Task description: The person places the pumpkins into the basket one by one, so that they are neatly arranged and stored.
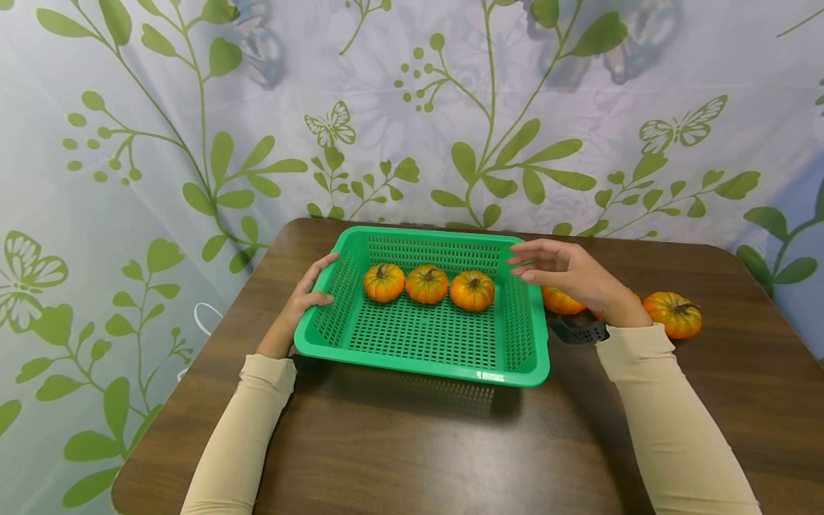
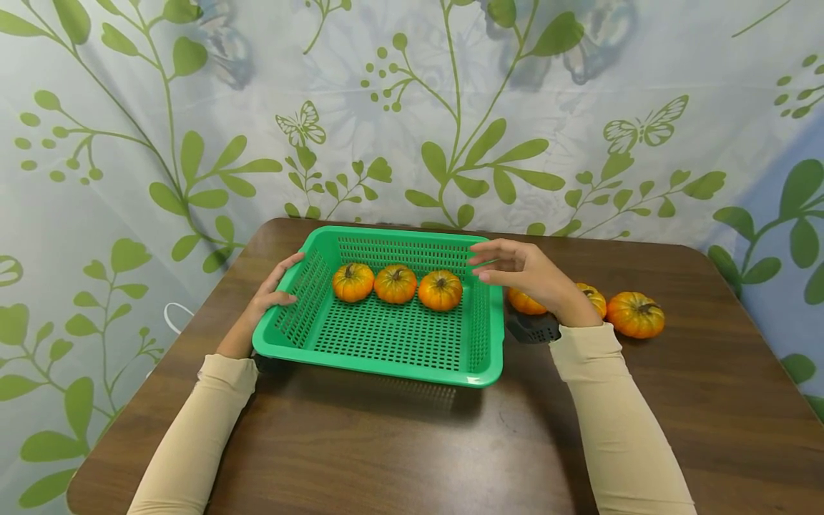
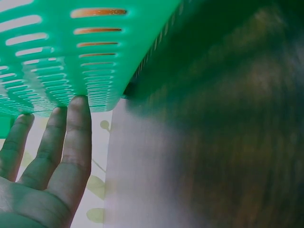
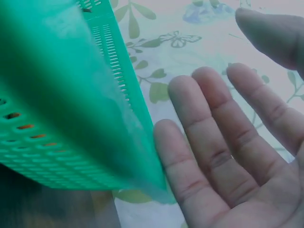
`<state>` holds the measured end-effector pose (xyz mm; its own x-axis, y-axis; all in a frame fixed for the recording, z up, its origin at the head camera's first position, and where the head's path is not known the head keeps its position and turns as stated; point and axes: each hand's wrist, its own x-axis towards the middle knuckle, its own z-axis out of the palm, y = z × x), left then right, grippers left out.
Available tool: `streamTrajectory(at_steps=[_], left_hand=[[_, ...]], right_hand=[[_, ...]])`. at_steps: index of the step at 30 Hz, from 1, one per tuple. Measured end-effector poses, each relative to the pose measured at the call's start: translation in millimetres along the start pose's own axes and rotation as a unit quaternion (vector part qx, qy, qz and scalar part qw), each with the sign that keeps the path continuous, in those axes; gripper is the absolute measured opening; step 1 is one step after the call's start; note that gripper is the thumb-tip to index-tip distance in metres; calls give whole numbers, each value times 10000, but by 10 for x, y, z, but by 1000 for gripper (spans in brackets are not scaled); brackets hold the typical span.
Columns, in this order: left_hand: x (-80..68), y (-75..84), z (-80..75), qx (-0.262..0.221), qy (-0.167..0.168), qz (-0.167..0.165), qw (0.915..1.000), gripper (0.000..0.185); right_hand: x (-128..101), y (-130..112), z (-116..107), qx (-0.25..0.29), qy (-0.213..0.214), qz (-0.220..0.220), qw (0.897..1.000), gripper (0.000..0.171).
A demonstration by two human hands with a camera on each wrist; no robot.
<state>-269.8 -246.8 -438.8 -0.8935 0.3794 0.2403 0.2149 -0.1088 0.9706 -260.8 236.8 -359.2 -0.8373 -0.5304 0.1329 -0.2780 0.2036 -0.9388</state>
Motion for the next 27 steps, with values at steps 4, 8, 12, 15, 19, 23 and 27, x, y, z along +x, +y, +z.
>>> streamTrajectory(at_steps=[4, 8, 12, 15, 19, 23, 27], left_hand=[[-4, -5, -5, 28, -26, 43, 10000, 79], [-5, -8, -9, 112, 1, 65, 9999, 78], [-5, 3, 0, 79, 11, 45, 10000, 78], [-2, 3, 6, 75, 15, 53, 10000, 78], [5, -8, 2, 88, 12, 111, 9999, 78], [8, -14, -1, 93, 10, 113, 9999, 78], [10, -13, 2, 158, 13, 107, 9998, 80]], right_hand=[[-73, 49, 20, 195, 345, -81, 9992, 41], [-132, 116, 47, 730, 621, -251, 9951, 41], [-189, 158, 74, 1187, 846, -467, 9882, 43], [-241, 176, 89, 1189, 1136, -602, 9845, 42], [-312, 208, 87, 1026, 1618, -777, 9784, 39], [-368, 252, 77, 1070, 2111, -1037, 9660, 40], [-418, 289, 57, 1205, 2506, -1317, 9515, 40]])
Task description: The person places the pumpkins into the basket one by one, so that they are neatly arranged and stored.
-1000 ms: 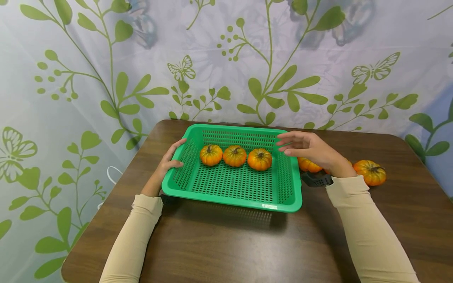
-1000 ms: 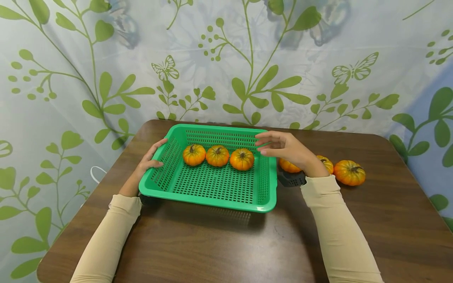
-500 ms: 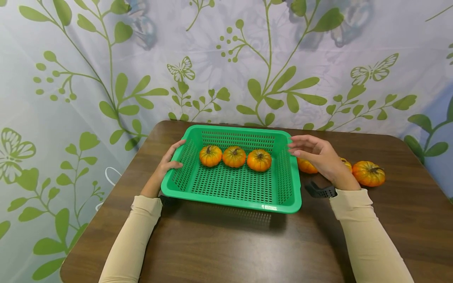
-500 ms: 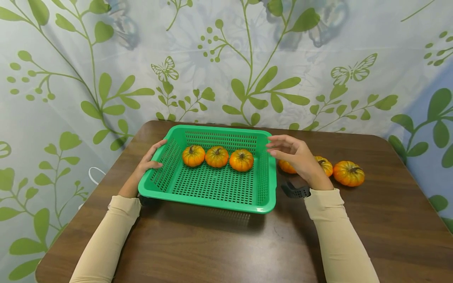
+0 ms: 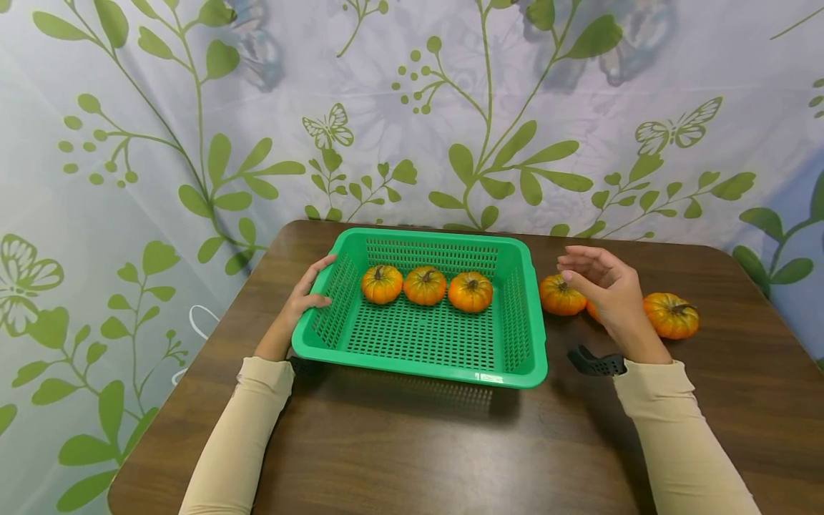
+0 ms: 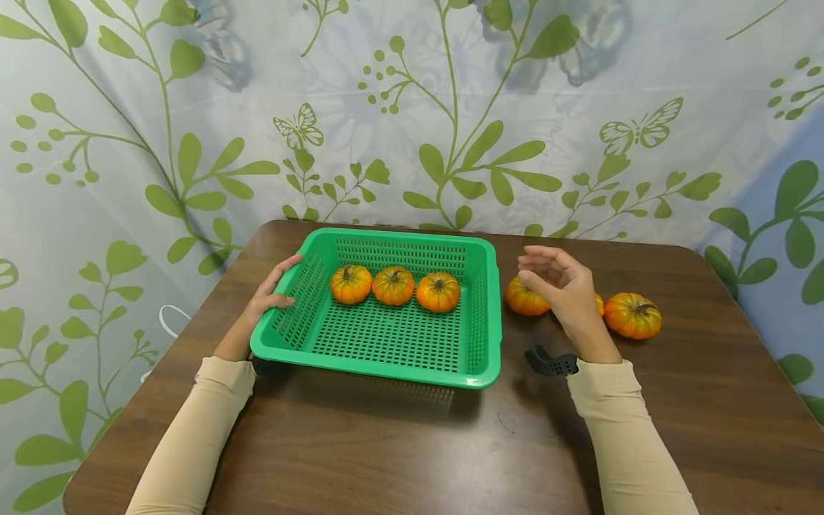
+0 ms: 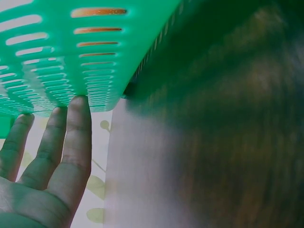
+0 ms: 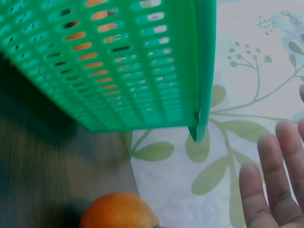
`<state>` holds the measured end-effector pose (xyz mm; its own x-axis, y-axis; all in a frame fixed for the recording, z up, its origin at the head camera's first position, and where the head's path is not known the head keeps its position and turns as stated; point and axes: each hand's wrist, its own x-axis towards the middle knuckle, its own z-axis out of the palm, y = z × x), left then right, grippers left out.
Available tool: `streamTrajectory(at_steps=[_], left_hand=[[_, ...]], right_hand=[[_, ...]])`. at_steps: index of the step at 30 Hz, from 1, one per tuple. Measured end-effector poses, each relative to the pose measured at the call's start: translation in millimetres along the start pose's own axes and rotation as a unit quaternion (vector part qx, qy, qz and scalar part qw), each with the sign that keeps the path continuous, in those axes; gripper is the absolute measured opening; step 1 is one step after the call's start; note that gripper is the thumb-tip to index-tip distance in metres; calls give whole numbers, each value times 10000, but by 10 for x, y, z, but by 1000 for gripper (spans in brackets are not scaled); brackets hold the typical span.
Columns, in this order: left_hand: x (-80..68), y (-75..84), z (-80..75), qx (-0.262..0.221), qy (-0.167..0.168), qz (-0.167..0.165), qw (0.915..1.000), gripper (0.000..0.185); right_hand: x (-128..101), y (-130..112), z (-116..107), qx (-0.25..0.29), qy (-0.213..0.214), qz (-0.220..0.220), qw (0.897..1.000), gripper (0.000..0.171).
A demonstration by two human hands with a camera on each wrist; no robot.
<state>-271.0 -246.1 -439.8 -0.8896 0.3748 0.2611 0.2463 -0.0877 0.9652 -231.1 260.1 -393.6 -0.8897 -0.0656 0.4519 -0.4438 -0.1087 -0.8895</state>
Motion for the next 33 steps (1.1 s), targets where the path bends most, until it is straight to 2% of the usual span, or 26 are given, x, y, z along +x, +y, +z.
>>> streamTrajectory(at_steps=[7, 13, 20, 24, 30, 33], left_hand=[[7, -2, 0, -2, 4, -9, 10000, 80], [22, -18, -13, -43, 6, 66, 10000, 80], [5, 8, 5, -65, 0, 133, 9999, 78], [-3, 29, 8, -144, -38, 75, 9999, 77], [1, 24, 3, -141, -37, 20, 9999, 77], [-6, 8, -5, -123, -52, -7, 9999, 77]], right_hand=[[-72, 1, -108, -280, 519, -376, 9975, 40], [-142, -1, -215, -842, 996, -351, 9908, 42], [-195, 4, -329, -1532, 1655, -406, 9734, 47], [-214, 13, -411, -1796, 1856, -636, 9640, 50], [-265, 56, -542, -2596, 2127, -807, 9385, 51], [-300, 66, -596, -2608, 2307, -746, 9344, 51]])
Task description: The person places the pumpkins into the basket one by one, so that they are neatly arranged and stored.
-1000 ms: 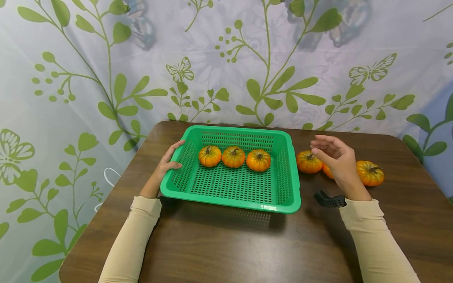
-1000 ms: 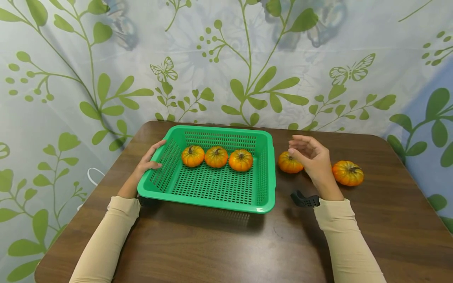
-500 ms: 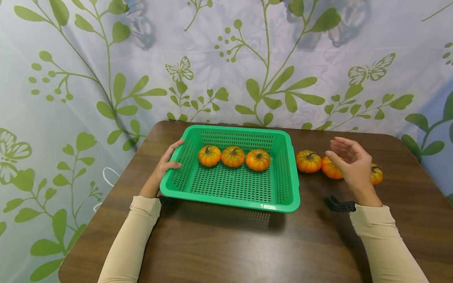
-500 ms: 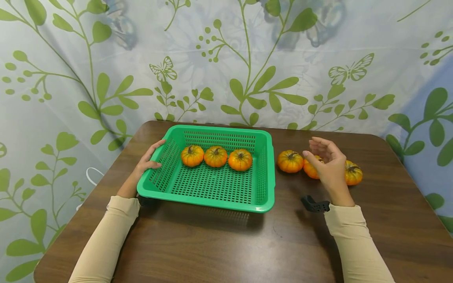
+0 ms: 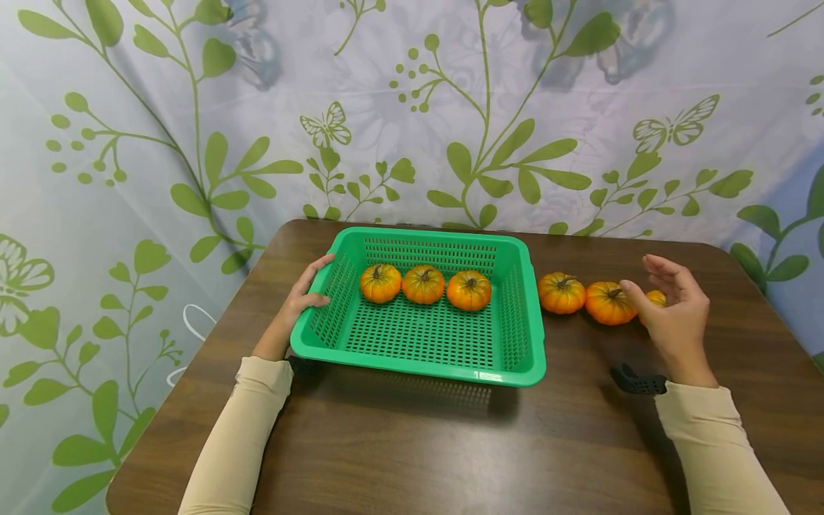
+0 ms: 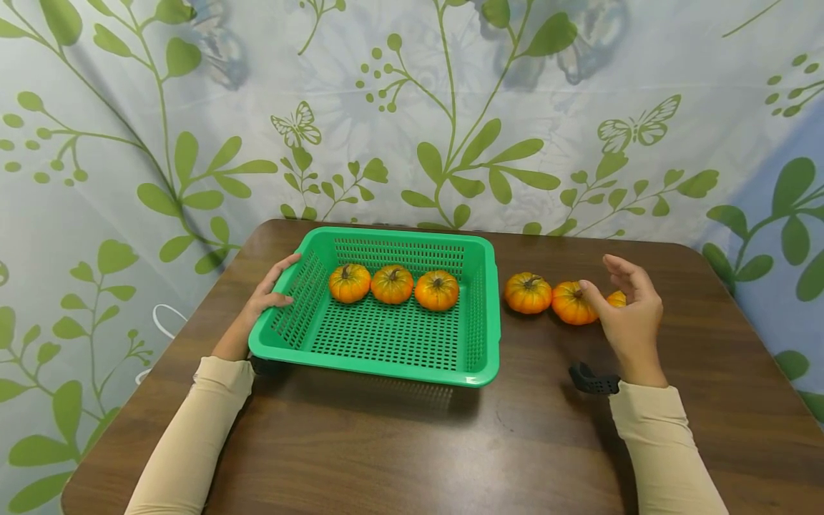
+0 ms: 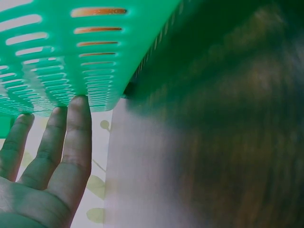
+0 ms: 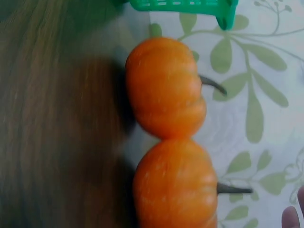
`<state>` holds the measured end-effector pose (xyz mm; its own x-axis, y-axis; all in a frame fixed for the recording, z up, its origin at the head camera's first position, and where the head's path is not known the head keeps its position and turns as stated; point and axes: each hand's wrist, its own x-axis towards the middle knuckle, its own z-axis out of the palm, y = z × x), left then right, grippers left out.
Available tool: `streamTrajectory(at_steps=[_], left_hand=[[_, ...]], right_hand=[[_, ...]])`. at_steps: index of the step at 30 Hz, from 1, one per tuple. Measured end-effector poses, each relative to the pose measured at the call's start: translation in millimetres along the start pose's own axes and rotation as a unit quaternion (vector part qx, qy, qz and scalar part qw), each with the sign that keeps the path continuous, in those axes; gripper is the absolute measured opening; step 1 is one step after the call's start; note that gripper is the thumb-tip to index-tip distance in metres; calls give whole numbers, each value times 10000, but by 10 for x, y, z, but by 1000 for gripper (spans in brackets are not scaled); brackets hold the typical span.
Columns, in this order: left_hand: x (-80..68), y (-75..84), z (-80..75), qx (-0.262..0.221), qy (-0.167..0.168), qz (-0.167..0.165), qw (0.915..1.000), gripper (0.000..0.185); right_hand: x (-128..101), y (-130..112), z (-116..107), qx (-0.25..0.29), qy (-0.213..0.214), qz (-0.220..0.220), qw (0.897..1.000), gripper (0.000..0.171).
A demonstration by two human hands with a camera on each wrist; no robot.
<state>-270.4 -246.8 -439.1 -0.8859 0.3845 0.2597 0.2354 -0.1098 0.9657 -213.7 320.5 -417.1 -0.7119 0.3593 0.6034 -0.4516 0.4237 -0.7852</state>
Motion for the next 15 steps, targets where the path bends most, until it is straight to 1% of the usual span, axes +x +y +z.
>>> streamTrajectory(at_steps=[4, 7, 12, 15], left_hand=[[-2, -12, -7, 47, -29, -39, 10000, 78], [4, -18, -15, 102, -52, 30, 9999, 78], [9, -23, -16, 58, -101, 114, 9999, 77], [6, -27, -11, 24, -111, 85, 9999, 78]], right_hand=[[-7, 38, -77, -61, 249, 64, 9997, 52], [6, 68, -146, -64, 484, 79, 9988, 51], [39, 144, -291, -31, 961, 227, 9951, 49], [50, 207, -385, -147, 1122, 282, 9932, 48]])
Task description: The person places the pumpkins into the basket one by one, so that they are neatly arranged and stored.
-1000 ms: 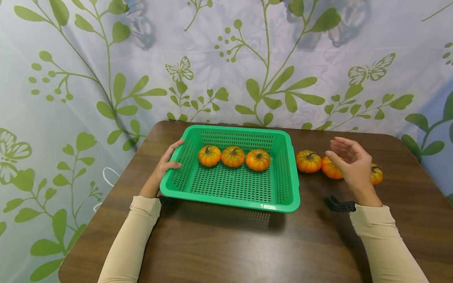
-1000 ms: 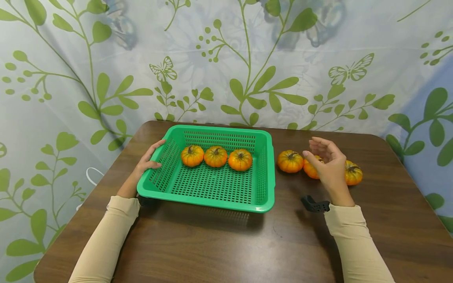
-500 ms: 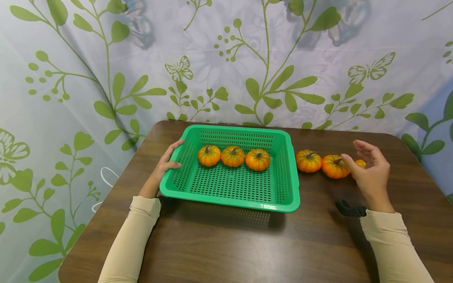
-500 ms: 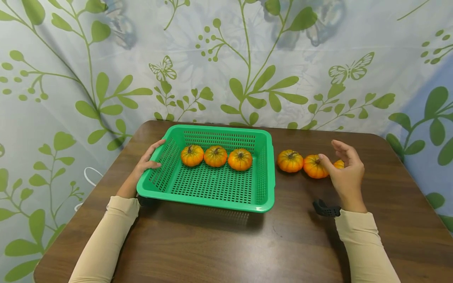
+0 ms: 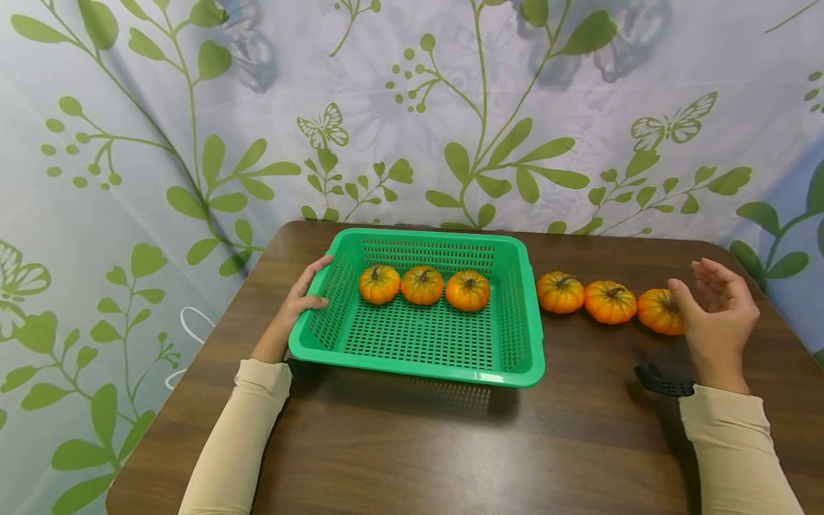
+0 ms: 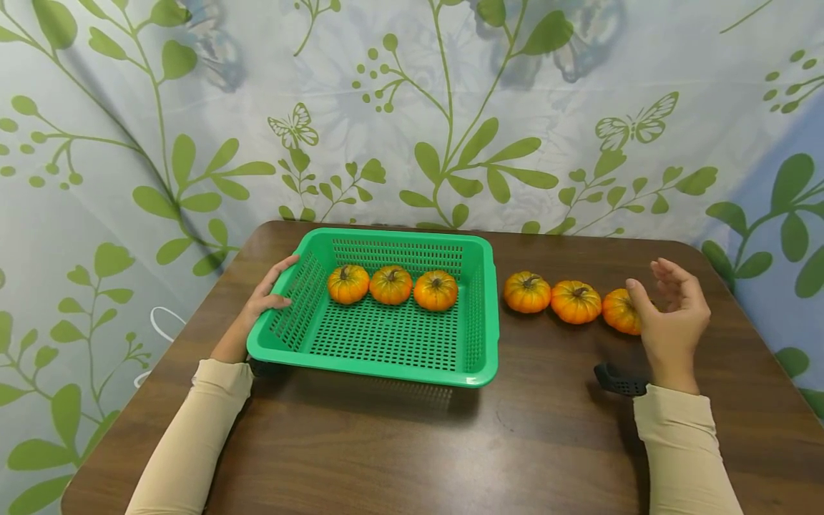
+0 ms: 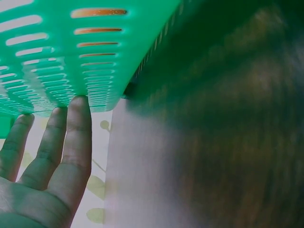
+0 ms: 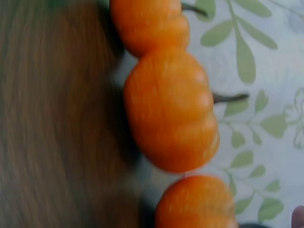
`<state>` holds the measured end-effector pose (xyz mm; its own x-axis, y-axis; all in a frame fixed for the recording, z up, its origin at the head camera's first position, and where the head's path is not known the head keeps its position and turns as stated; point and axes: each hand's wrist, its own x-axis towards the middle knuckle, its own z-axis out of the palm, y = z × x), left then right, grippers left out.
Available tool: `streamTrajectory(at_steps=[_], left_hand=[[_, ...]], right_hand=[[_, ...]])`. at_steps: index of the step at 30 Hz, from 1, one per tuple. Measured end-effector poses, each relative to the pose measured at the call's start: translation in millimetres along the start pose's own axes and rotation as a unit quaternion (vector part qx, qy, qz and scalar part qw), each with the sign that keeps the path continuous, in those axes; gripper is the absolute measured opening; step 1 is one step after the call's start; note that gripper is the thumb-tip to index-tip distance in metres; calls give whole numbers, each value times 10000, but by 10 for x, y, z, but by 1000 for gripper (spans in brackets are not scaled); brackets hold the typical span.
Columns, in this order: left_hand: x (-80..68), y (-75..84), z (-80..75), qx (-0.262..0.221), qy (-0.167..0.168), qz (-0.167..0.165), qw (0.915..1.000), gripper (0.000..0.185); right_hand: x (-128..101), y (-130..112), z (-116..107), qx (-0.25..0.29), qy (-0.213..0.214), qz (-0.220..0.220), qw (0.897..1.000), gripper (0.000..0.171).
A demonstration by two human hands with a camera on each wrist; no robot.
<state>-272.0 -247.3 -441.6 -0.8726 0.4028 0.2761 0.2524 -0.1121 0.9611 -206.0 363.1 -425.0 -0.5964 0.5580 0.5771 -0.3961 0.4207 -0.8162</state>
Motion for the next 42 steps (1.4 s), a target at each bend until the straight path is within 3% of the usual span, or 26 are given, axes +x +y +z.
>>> streamTrajectory(at_steps=[4, 12, 15, 18, 23, 25, 30, 35, 42], left_hand=[[-7, 0, 3, 18, 33, -57, 10000, 78], [4, -6, -8, 35, -3, -1, 10000, 78], [14, -8, -12, 63, -68, 165, 9998, 76], [20, -8, -11, 77, -75, 246, 9996, 76], [8, 8, 3, 82, -13, 93, 9999, 76], [1, 10, 4, 86, 23, -12, 10000, 76], [-4, 9, -1, 96, 58, -83, 9999, 78], [5, 10, -1, 42, 76, -32, 10000, 77], [16, -1, 7, -53, 107, 43, 9999, 78]], right_hand=[[14, 81, -93, 8, 141, 239, 9996, 48], [-5, 274, -214, 960, 152, 1064, 9896, 49], [-21, 340, -265, 1434, 91, 1566, 9771, 49], [-39, 399, -325, 2051, -68, 2081, 9563, 48], [-67, 490, -422, 2675, -778, 2329, 9317, 46], [-72, 516, -448, 2539, -1117, 2274, 9334, 47], [-85, 550, -502, 1516, -1861, 2202, 9454, 60], [-73, 592, -565, 939, -2438, 2247, 9387, 76], [-40, 597, -605, 741, -2705, 2252, 9331, 76]])
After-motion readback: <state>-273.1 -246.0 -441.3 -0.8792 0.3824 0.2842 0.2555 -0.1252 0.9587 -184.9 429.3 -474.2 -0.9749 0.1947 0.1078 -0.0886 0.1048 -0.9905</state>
